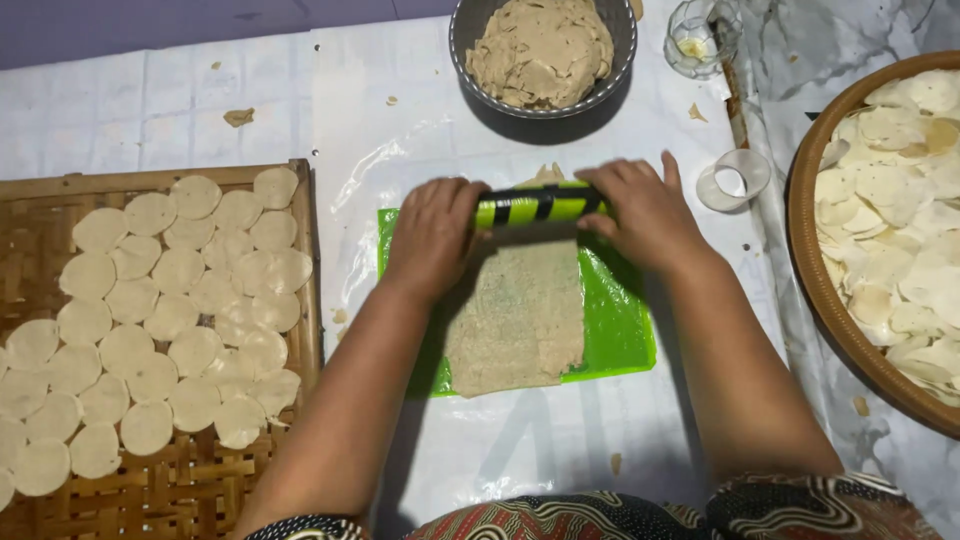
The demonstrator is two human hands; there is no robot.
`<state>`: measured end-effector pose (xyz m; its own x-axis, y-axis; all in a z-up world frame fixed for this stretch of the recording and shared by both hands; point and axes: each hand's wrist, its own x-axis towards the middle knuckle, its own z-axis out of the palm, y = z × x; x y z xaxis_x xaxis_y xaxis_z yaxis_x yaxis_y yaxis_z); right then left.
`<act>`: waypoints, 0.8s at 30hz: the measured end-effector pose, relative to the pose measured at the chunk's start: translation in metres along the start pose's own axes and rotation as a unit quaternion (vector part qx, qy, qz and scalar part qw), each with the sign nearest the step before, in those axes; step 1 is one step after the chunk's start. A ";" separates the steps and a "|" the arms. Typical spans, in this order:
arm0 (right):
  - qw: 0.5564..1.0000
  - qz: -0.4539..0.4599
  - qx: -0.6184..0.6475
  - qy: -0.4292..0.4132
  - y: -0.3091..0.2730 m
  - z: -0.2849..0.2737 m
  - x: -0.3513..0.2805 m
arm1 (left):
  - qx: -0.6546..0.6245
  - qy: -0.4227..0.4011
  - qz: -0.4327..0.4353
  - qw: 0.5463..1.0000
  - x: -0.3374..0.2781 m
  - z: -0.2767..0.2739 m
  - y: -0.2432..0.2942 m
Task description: Rolling out dough and placing individual cracker cutouts onto a bamboo drying tray.
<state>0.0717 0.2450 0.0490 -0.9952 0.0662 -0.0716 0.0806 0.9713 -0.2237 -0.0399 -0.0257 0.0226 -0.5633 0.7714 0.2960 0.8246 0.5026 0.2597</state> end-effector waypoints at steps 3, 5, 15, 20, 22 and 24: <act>0.998 0.020 0.011 -0.052 -0.012 0.013 -0.062 | -0.028 -0.042 -0.007 0.999 -0.055 0.016 0.032; 0.997 0.031 0.029 -0.058 -0.014 0.033 -0.086 | -0.042 -0.055 -0.018 0.997 -0.077 0.030 0.047; 0.988 0.147 0.032 0.024 -0.030 0.052 -0.045 | -0.019 -0.034 -0.216 0.976 -0.024 0.011 0.063; 0.989 0.141 0.020 -0.044 -0.046 0.053 -0.077 | -0.007 -0.159 -0.219 0.963 -0.053 0.015 0.080; 0.988 0.143 0.004 -0.049 -0.053 0.057 -0.097 | -0.005 -0.164 -0.201 0.966 -0.071 0.012 0.090; 0.994 0.111 -0.003 -0.023 -0.055 0.066 -0.119 | -0.014 -0.149 -0.181 0.972 -0.096 0.021 0.095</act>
<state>0.1896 0.1681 0.0055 -0.9496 0.2680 -0.1629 0.2969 0.9355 -0.1917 0.0940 -0.0438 0.0000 -0.7733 0.6264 -0.0983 0.5705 0.7550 0.3233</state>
